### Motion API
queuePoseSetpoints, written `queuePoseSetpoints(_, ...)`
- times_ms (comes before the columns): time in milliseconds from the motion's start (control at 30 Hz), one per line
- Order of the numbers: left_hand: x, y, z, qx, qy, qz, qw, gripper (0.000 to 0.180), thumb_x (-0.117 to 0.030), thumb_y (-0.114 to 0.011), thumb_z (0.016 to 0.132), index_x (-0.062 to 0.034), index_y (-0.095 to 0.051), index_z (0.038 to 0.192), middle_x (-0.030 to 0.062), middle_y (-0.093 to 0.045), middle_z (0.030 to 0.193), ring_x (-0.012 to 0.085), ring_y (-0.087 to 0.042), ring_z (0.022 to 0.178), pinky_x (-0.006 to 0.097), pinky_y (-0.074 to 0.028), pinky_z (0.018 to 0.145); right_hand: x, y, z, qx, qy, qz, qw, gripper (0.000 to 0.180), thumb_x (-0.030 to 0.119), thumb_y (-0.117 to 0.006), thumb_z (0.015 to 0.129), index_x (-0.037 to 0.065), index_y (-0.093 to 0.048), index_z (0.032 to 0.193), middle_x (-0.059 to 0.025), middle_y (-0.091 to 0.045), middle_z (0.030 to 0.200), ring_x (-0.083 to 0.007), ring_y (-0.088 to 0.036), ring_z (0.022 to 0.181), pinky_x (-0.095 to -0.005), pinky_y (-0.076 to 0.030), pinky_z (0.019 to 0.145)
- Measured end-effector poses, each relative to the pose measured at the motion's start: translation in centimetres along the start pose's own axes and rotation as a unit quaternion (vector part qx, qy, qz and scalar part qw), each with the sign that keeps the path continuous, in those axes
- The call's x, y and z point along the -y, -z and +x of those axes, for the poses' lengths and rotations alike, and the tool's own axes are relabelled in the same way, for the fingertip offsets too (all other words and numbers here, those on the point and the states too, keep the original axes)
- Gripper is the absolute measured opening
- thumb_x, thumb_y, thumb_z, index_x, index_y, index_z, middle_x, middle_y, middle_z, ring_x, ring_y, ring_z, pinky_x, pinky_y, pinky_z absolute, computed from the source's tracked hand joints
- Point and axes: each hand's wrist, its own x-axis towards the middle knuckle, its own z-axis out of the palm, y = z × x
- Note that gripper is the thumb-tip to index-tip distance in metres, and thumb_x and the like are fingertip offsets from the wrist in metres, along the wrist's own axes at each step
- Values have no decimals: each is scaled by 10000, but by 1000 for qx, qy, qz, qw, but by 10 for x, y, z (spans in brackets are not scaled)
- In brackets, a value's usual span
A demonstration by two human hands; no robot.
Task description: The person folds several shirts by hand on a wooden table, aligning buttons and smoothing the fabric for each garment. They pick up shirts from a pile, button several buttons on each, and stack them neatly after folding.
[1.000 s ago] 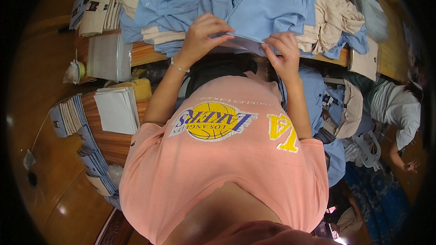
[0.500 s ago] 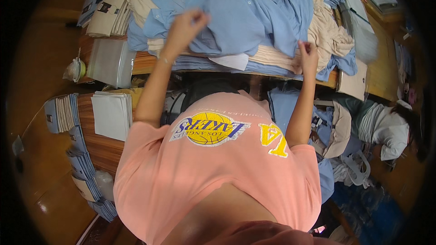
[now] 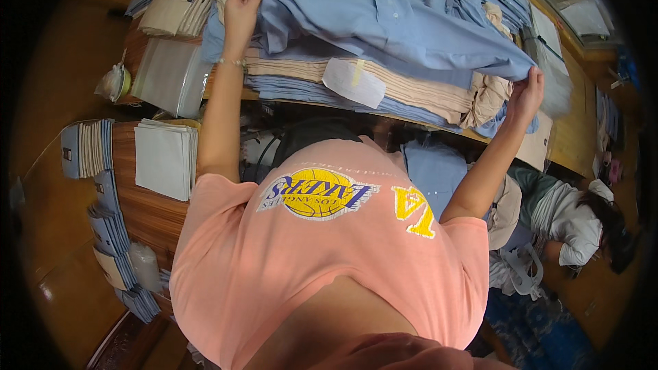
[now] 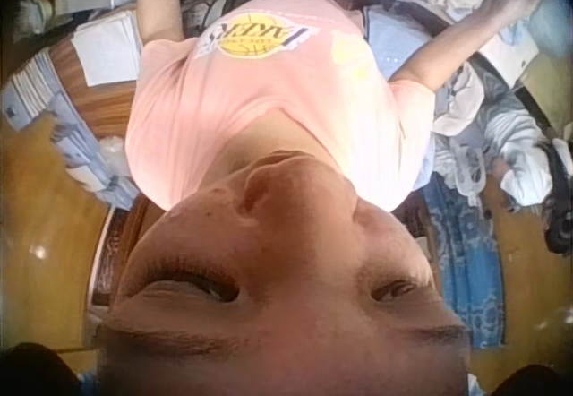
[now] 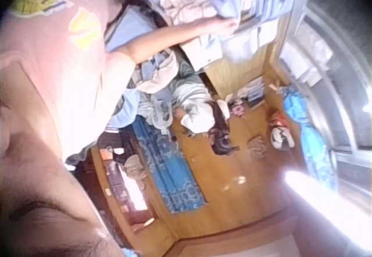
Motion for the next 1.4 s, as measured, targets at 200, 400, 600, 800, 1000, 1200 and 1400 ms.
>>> queuePoseSetpoints(200,34,-4,-37,259,295,257,883,494,-448,-558,848,28,-593,719,47,-565,567,109,-598,671,225,-456,556,-8,-1,9,-13,-70,94,993,189,180,-492,896,25,-511,1003,-120,-586,1025,-238,-567,954,-403,-455,812)
queuePoseSetpoints(400,88,-51,-57,117,337,-82,930,479,-375,-602,840,27,-517,1086,89,-579,997,159,-613,823,266,-491,649,-22,17,4,24,-135,89,986,173,185,-513,888,55,-527,1000,-104,-589,1025,-228,-568,953,-383,-457,817)
queuePoseSetpoints(600,73,-48,-44,-19,329,-486,809,352,-227,-446,935,-19,-422,1218,106,-548,1126,251,-488,1110,399,-353,991,15,20,-7,-7,-75,101,992,252,202,-495,899,17,-494,1070,-142,-553,1101,-265,-528,1045,-409,-425,904)
queuePoseSetpoints(800,9,-28,27,29,231,-384,894,313,-212,-404,952,-13,-438,1192,119,-538,1152,238,-512,1081,369,-389,963,31,34,52,14,-11,86,996,236,163,-483,905,-7,-498,1068,-136,-561,1049,-254,-540,993,-403,-435,877)
queuePoseSetpoints(1000,-52,-5,178,13,-66,-173,983,237,-228,-448,931,-20,-549,981,88,-578,933,186,-534,851,325,-429,812,97,14,195,-7,54,-46,997,168,153,-544,885,6,-561,965,-93,-583,910,-195,-557,803,-336,-452,679)
queuePoseSetpoints(1200,-66,62,100,0,17,-101,995,274,-222,-418,952,-3,-502,1093,93,-560,1080,175,-529,1018,325,-415,898,118,16,93,5,70,-124,990,202,186,-566,880,22,-573,998,-40,-572,908,-134,-536,822,-277,-450,729)
queuePoseSetpoints(1400,46,68,-96,-35,334,-126,933,151,-188,-561,876,-102,-500,985,-34,-531,851,45,-460,700,211,-384,613,-14,75,-59,-39,-139,-269,952,279,217,-610,842,48,-582,1062,7,-521,807,-85,-446,684,-223,-389,603)
